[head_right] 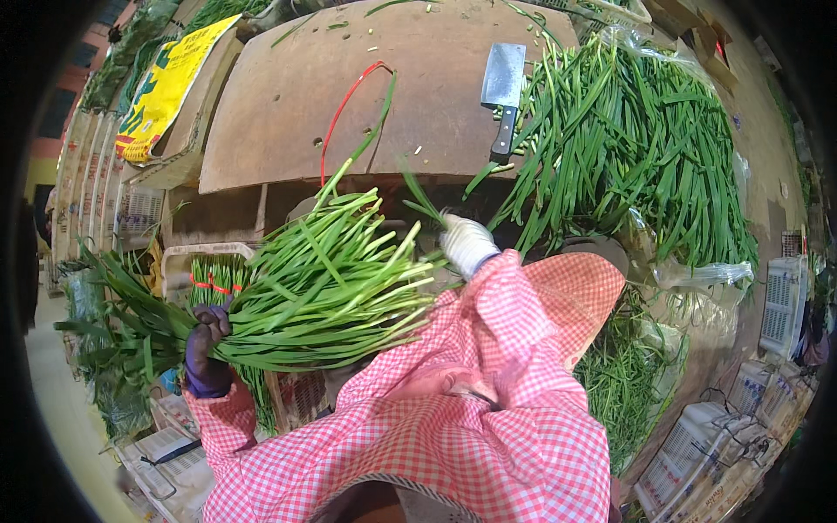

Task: The person gathers green leafy vegetables, aligns them into bunches, and secures each bunch with a red rubber band. The person places the finished bundles into a white basket and continues processing additional bunches from a pile on the table.

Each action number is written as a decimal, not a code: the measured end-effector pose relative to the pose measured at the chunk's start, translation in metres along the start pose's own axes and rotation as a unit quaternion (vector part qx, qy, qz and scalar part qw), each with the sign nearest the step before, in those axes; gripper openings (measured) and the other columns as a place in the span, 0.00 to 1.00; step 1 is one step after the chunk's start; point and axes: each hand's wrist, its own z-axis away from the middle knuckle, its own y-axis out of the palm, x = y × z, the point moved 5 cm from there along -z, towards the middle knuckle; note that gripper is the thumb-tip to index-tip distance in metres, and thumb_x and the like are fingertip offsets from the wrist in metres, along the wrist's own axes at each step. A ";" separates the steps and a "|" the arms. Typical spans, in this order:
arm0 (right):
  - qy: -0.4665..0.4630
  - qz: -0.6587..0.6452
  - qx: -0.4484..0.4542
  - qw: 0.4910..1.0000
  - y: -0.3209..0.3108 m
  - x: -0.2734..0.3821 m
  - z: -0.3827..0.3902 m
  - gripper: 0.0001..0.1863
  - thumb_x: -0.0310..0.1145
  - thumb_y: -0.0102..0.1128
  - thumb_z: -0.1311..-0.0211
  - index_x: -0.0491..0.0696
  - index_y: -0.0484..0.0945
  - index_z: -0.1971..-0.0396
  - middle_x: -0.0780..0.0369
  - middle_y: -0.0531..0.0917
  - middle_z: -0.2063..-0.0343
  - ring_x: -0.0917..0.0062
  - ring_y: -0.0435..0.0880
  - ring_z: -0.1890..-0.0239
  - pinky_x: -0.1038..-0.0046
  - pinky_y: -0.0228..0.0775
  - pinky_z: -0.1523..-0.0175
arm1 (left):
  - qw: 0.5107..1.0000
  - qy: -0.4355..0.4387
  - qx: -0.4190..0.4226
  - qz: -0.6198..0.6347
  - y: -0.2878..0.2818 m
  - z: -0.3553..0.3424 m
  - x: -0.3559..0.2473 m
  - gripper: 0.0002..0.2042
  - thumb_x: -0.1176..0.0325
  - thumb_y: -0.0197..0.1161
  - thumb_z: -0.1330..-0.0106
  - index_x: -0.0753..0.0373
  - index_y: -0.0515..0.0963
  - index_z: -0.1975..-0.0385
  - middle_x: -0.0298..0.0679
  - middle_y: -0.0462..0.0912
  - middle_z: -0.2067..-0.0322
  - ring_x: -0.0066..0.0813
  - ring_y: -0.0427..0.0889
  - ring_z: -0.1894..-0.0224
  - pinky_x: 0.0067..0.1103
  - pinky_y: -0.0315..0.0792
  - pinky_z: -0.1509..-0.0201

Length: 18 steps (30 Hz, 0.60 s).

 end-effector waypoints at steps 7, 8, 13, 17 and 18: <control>-0.016 -0.224 -0.046 0.973 -0.062 0.010 0.026 0.19 0.45 0.52 0.44 0.45 0.78 0.64 0.51 0.80 0.71 0.59 0.79 0.65 0.66 0.69 0.58 | 0.985 -0.067 -0.027 0.160 -0.014 0.001 0.009 0.11 0.64 0.57 0.44 0.62 0.66 0.67 0.28 0.63 0.80 0.23 0.65 0.72 0.24 0.60 0.51; -0.061 -0.170 -0.022 0.983 -0.072 0.031 0.015 0.21 0.49 0.52 0.45 0.45 0.78 0.64 0.51 0.80 0.71 0.60 0.79 0.65 0.66 0.69 0.58 | 0.985 -0.066 -0.051 0.154 -0.011 -0.002 0.007 0.10 0.64 0.57 0.44 0.62 0.65 0.70 0.28 0.61 0.81 0.23 0.64 0.73 0.28 0.57 0.45; -0.122 -0.054 0.044 0.990 -0.092 0.118 -0.025 0.32 0.62 0.51 0.50 0.46 0.79 0.63 0.51 0.80 0.74 0.61 0.80 0.68 0.65 0.69 0.61 | 0.983 -0.073 -0.070 0.156 -0.002 -0.015 0.003 0.10 0.64 0.56 0.45 0.61 0.63 0.78 0.29 0.61 0.82 0.23 0.64 0.74 0.32 0.54 0.40; -0.185 0.040 0.107 0.976 -0.069 0.163 -0.036 0.32 0.63 0.52 0.53 0.47 0.79 0.64 0.49 0.79 0.77 0.59 0.80 0.70 0.64 0.69 0.61 | 0.987 -0.072 -0.030 0.141 -0.005 -0.026 0.005 0.11 0.64 0.54 0.44 0.59 0.62 0.84 0.30 0.61 0.81 0.24 0.63 0.74 0.32 0.54 0.40; -0.153 -0.033 0.128 0.979 -0.066 0.161 -0.038 0.29 0.61 0.52 0.52 0.49 0.80 0.65 0.51 0.79 0.77 0.60 0.80 0.71 0.65 0.70 0.61 | 0.987 -0.074 -0.026 0.142 -0.004 -0.028 0.004 0.12 0.64 0.54 0.44 0.59 0.62 0.84 0.30 0.61 0.81 0.25 0.63 0.74 0.32 0.54 0.40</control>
